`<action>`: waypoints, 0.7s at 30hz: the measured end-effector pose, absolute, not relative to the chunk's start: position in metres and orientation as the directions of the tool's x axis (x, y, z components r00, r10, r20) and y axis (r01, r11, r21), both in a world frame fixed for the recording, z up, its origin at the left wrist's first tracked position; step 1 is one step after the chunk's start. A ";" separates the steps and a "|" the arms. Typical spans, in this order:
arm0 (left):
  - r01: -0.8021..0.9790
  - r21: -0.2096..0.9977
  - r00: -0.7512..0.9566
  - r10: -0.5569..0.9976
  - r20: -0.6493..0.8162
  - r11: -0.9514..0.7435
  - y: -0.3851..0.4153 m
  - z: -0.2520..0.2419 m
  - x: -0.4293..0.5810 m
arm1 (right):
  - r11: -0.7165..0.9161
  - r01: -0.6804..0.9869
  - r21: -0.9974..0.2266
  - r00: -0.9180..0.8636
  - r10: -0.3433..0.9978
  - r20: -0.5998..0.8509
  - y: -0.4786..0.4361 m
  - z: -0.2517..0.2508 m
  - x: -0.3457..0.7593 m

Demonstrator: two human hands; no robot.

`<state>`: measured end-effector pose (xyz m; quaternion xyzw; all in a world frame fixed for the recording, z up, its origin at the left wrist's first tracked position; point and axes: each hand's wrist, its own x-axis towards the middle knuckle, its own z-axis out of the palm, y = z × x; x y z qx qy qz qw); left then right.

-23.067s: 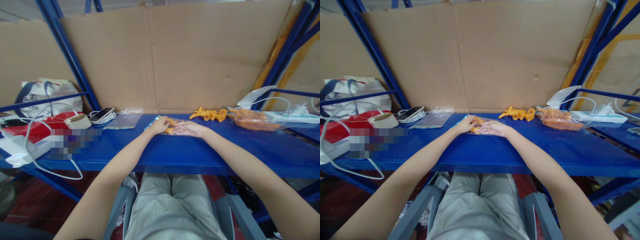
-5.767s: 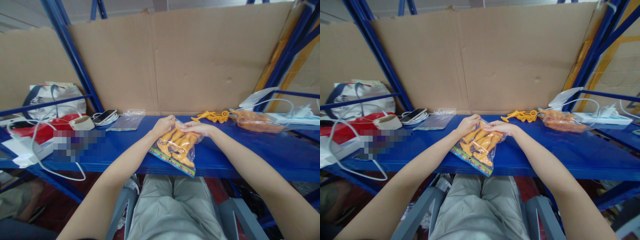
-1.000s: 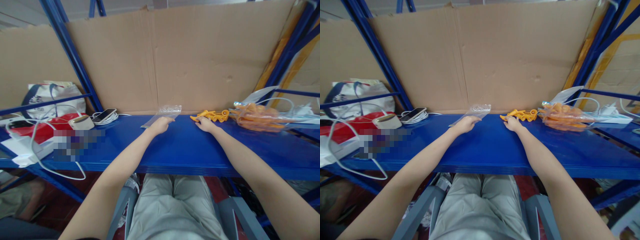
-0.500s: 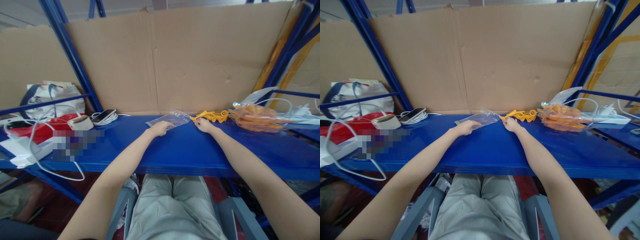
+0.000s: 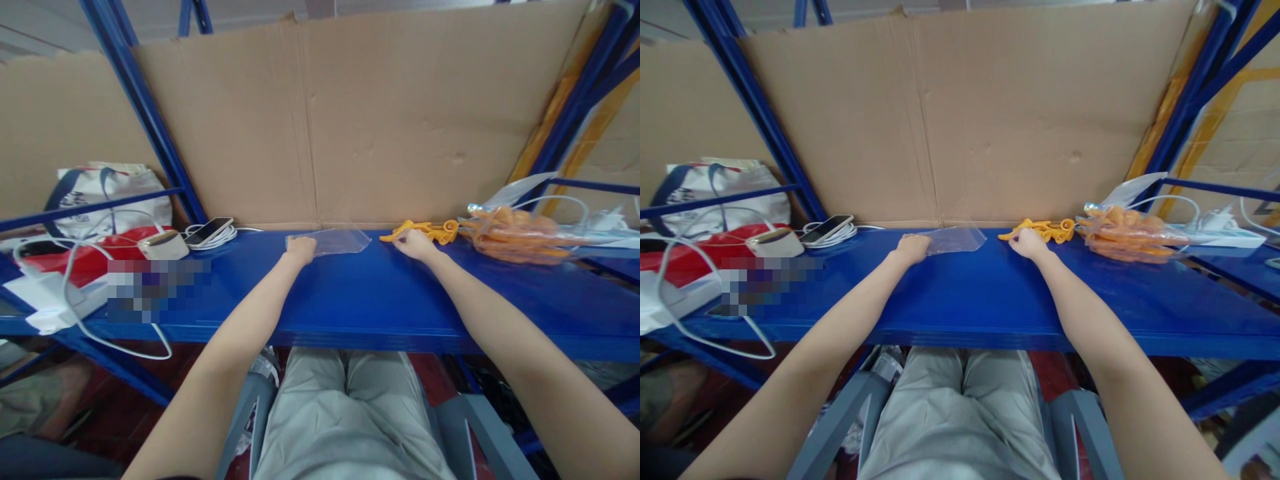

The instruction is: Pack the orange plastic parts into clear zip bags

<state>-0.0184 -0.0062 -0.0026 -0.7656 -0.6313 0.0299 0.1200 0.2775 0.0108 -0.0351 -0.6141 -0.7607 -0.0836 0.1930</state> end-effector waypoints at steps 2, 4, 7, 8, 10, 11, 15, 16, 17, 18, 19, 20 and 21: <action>0.971 -0.219 0.125 0.983 0.134 -0.093 -0.008 0.001 -0.022 | 0.236 0.963 -0.129 -0.171 0.907 0.385 0.008 -0.032 0.276; 0.983 -0.179 0.079 0.983 0.167 -0.048 -0.007 0.003 -0.024 | 0.230 0.962 -0.146 -0.161 0.914 0.373 0.005 -0.028 0.274; 0.995 -0.086 0.071 0.972 0.223 -0.053 0.000 0.001 -0.026 | 0.216 0.964 -0.158 -0.149 0.923 0.355 0.000 -0.025 0.268; 0.996 -0.057 0.083 0.968 0.237 -0.071 0.003 -0.002 -0.026 | 0.219 0.962 -0.161 -0.151 0.923 0.353 -0.001 -0.024 0.266; 0.994 -0.018 0.113 0.967 0.230 -0.112 0.011 -0.010 -0.026 | 0.231 0.957 -0.173 -0.160 0.924 0.348 -0.003 -0.023 0.263; 0.991 -0.006 0.135 0.970 0.203 -0.137 0.015 -0.015 -0.026 | 0.236 0.954 -0.184 -0.163 0.926 0.340 -0.003 -0.023 0.261; 0.988 0.034 0.149 0.988 0.028 -0.150 0.030 -0.034 -0.030 | 0.292 0.889 -0.352 -0.208 0.944 0.256 -0.004 -0.024 0.255; 0.989 0.038 0.146 0.989 -0.006 -0.145 0.033 -0.037 -0.031 | 0.310 0.845 -0.436 -0.224 0.945 0.236 -0.002 -0.024 0.255; 0.989 0.037 0.145 0.989 -0.023 -0.144 0.035 -0.039 -0.033 | 0.321 0.796 -0.514 -0.235 0.945 0.227 -0.001 -0.025 0.256; 0.989 0.031 0.148 0.988 -0.033 -0.147 0.037 -0.040 -0.035 | 0.325 0.755 -0.569 -0.230 0.945 0.234 0.002 -0.027 0.257; 0.988 0.024 0.152 0.987 -0.043 -0.151 0.039 -0.041 -0.037 | 0.329 0.736 -0.592 -0.211 0.942 0.261 0.005 -0.028 0.259; 0.988 0.018 0.155 0.987 -0.050 -0.154 0.041 -0.041 -0.038 | 0.340 0.741 -0.579 -0.188 0.933 0.308 0.008 -0.030 0.261; 0.988 0.014 0.156 0.986 -0.058 -0.156 0.041 -0.040 -0.040 | 0.356 0.766 -0.535 -0.169 0.915 0.366 0.012 -0.032 0.264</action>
